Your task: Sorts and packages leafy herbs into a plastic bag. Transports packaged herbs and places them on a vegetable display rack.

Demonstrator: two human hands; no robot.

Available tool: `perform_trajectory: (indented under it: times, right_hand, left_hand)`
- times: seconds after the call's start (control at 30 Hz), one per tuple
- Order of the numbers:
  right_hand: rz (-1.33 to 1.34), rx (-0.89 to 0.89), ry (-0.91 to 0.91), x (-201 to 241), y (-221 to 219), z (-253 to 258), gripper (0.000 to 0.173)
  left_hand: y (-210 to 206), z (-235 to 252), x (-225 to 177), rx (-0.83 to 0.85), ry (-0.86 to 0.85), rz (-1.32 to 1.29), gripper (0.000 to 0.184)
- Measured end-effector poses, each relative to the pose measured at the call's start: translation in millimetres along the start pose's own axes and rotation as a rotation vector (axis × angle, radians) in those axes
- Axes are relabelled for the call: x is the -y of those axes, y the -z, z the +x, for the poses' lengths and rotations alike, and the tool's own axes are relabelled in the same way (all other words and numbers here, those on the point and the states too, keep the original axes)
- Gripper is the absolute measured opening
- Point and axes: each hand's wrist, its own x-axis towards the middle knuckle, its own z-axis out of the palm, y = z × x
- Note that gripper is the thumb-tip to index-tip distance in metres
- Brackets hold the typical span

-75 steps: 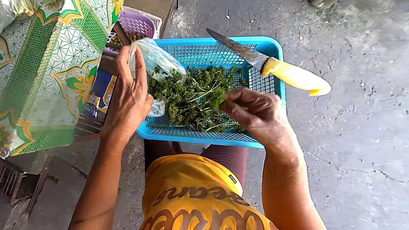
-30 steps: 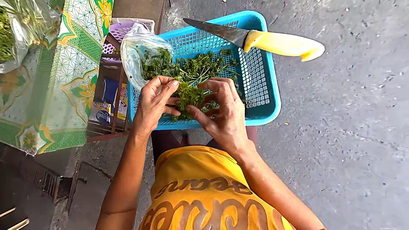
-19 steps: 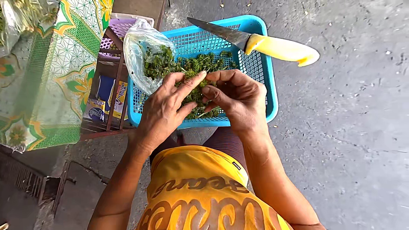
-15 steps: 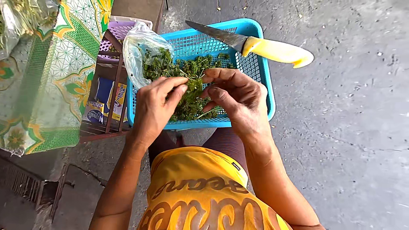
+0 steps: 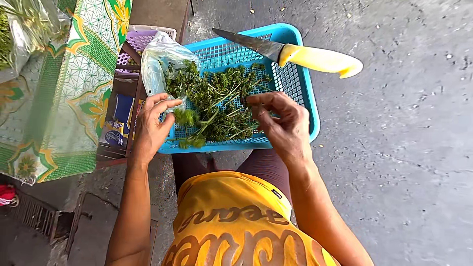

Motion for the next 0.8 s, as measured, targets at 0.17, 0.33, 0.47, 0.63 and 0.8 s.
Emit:
perform_trajectory:
  times: [0.17, 0.33, 0.47, 0.63, 0.8]
  right_hand:
    - [-0.266, -0.138, 0.009, -27, 26, -4, 0.026]
    - [-0.305, -0.182, -0.042, -38, 31, -9, 0.026]
    - [-0.304, -0.157, -0.033, -37, 29, -7, 0.026]
    - [-0.364, -0.106, 0.070, -34, 38, 5, 0.024]
    - [-0.643, -0.179, 0.190, -31, 58, 25, 0.024]
  left_hand:
    - [9, -17, 4, 0.007, -0.008, 0.089, 0.032]
    - [5, -24, -9, -0.005, -0.108, 0.257, 0.031]
    - [-4, -17, -20, 0.080, -0.189, 0.334, 0.026]
    - [-24, 28, -36, 0.077, -0.217, 0.262, 0.023]
    - [-51, 85, -33, 0.157, -0.228, 0.337, 0.027]
